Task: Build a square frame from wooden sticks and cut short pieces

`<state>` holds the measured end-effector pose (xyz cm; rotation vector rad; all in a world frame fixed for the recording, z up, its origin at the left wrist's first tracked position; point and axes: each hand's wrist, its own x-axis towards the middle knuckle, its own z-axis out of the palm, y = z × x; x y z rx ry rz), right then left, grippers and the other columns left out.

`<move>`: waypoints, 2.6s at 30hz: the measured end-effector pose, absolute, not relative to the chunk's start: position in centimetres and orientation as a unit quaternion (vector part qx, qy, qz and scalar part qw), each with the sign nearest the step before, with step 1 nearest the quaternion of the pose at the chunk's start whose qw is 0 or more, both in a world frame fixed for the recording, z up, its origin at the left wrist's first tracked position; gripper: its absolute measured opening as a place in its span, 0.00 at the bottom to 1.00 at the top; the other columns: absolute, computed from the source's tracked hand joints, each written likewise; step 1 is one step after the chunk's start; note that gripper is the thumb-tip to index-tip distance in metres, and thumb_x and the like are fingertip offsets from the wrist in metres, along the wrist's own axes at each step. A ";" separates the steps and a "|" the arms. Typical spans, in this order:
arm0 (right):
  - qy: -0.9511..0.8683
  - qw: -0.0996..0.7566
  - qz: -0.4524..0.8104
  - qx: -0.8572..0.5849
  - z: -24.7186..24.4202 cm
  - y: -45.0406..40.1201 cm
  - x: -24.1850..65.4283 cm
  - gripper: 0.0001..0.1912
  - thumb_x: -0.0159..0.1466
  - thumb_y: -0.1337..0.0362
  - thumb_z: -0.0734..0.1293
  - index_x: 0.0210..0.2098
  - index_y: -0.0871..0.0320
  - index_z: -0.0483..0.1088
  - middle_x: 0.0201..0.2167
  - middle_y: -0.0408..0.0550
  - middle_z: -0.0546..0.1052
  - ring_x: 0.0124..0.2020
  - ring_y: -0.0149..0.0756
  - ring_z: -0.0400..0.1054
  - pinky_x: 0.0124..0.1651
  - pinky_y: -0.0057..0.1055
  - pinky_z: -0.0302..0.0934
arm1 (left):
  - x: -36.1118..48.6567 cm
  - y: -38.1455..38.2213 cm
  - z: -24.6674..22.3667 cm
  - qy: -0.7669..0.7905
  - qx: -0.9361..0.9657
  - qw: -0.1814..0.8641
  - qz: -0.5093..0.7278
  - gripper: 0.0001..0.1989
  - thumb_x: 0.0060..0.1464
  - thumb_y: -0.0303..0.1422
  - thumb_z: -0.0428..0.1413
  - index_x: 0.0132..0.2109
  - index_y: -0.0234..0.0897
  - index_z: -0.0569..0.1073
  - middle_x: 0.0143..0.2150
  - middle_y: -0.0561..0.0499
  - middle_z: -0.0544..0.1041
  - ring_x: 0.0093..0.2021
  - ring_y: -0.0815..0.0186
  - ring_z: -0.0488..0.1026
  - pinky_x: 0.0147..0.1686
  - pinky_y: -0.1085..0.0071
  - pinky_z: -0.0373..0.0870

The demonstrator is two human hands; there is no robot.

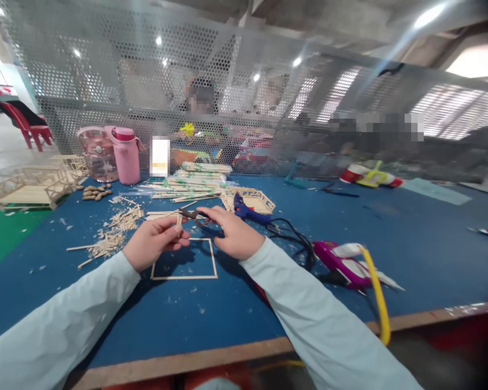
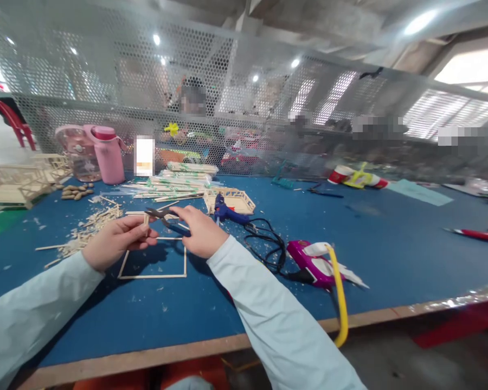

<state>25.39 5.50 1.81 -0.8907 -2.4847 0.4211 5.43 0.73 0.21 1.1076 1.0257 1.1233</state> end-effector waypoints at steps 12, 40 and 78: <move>-0.919 0.209 0.086 -0.323 1.7 4.5 24.9 0.36 0.47 0.75 0.61 0.57 0.62 0.56 0.47 0.57 0.66 0.48 0.44 0.61 0.50 0.43 0.57 | 5.6 0.8 0.0 0.450 0.526 0.546 0.473 0.13 0.36 0.39 0.64 0.28 0.33 0.75 0.25 0.51 0.76 0.27 0.67 0.74 0.26 0.75 0.69; -0.791 0.102 -0.142 -0.587 0.7 -1.2 35.8 0.19 0.60 0.57 0.60 0.45 0.63 0.70 0.41 0.58 0.74 0.44 0.46 0.68 0.49 0.41 0.60 | 6.2 0.8 -0.5 0.443 0.391 0.615 0.522 0.11 0.44 0.30 0.62 0.37 0.32 0.73 0.27 0.50 0.78 0.24 0.73 0.74 0.22 0.81 0.70; -0.738 0.314 0.384 -0.458 3.5 -1.3 32.5 0.18 0.55 0.62 0.63 0.44 0.60 0.64 0.21 0.40 0.63 0.21 0.28 0.57 0.24 0.26 0.53 | 6.2 0.3 -0.4 0.403 0.425 0.676 0.447 0.08 0.47 0.31 0.60 0.36 0.33 0.75 0.27 0.50 0.76 0.23 0.74 0.72 0.22 0.81 0.69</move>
